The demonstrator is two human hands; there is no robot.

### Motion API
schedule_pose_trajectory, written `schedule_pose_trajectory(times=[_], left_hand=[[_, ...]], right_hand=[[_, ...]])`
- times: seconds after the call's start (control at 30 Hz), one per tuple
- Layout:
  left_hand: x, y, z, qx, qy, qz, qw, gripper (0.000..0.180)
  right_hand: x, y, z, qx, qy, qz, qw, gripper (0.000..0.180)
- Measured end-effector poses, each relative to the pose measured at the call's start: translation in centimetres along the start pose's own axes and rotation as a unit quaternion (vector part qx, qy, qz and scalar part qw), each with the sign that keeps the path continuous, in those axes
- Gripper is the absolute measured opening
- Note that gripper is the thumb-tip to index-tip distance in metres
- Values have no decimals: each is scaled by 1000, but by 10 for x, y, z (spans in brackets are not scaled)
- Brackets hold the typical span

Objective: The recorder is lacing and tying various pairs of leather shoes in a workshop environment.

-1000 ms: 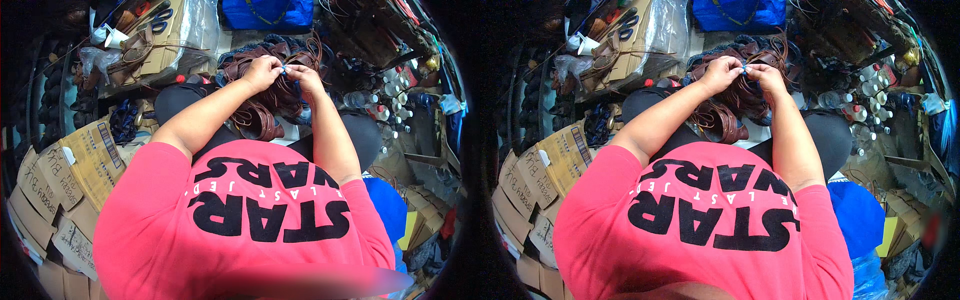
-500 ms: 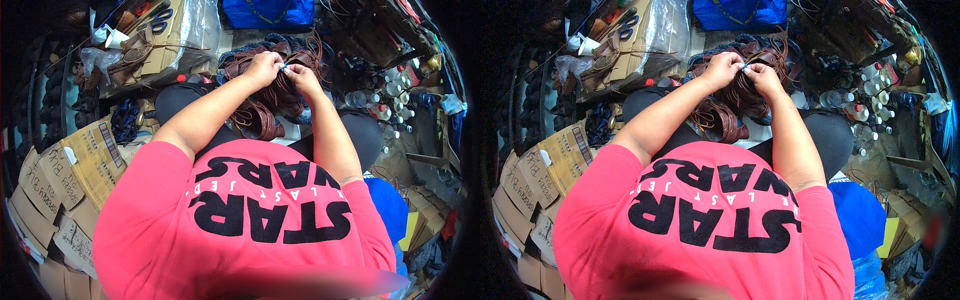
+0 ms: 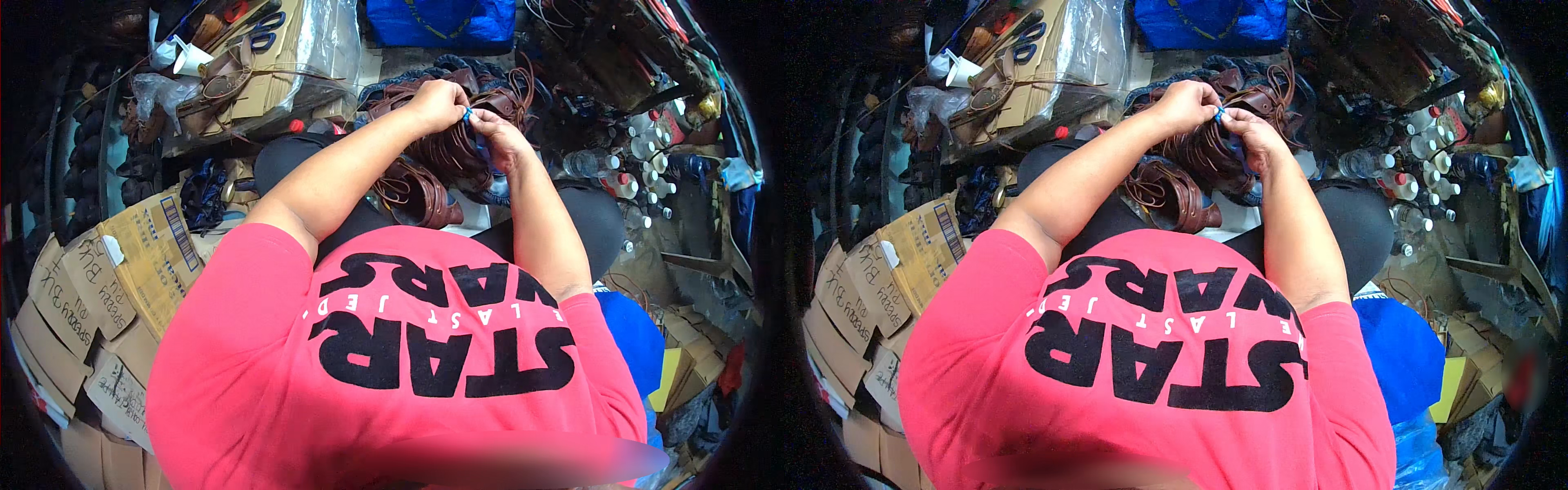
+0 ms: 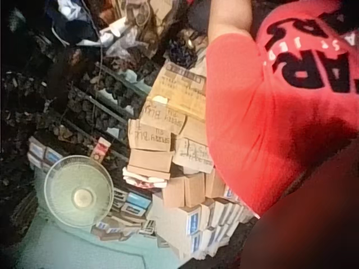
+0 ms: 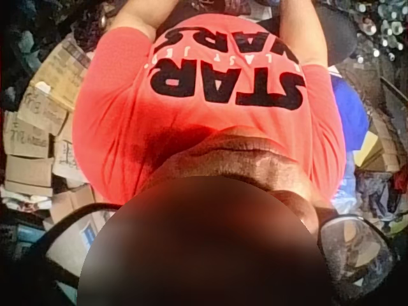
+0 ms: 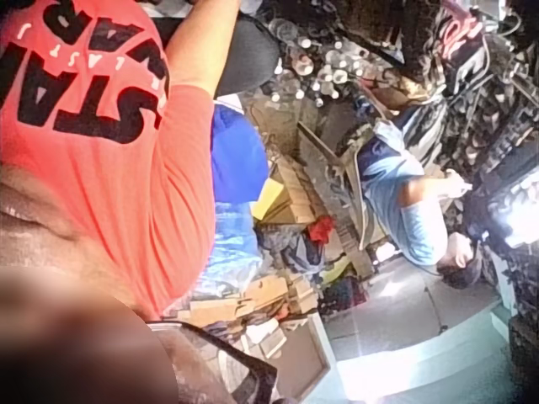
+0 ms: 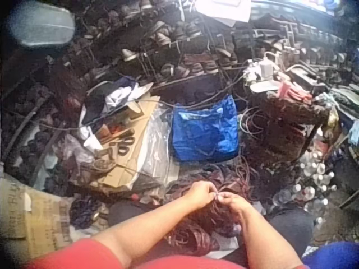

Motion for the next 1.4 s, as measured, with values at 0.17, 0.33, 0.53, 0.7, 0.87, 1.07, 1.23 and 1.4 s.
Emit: schedule_pose_trajectory(times=[0.17,0.33,0.53,0.7,0.87,1.07,1.23,1.4], left_hand=[[-1,-1,-2,3,15,-37,999,17],[5,-14,-6,143,37,18,989,13],[9,-22,-8,231,29,56,971,12],[18,-13,-13,174,86,-19,981,13],[22,-9,-13,166,110,-28,980,12],[28,-4,-21,106,152,-124,975,9],[31,-5,-25,87,157,-160,971,8],[24,-13,-12,165,105,-62,979,13]], right_hand=[[0,5,-2,-60,-59,-4,996,17],[-5,3,-2,-61,10,17,998,13],[-5,-1,-2,-61,25,16,998,14],[-3,-1,-1,-80,15,21,996,15],[-4,-2,-1,-34,36,55,997,17],[-8,4,2,-109,19,8,994,15],[-13,9,5,-148,-20,1,989,16],[-11,4,1,-140,-39,-16,989,17]])
Point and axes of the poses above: each hand's wrist, its own x-axis away from the middle knuckle, its own z-axis out of the back of the hand, y = z × x, the point moved 2 cm from there along -x, towards the middle knuckle, and after that the axes turned 9 degrees about x, right-handed, at the moved point
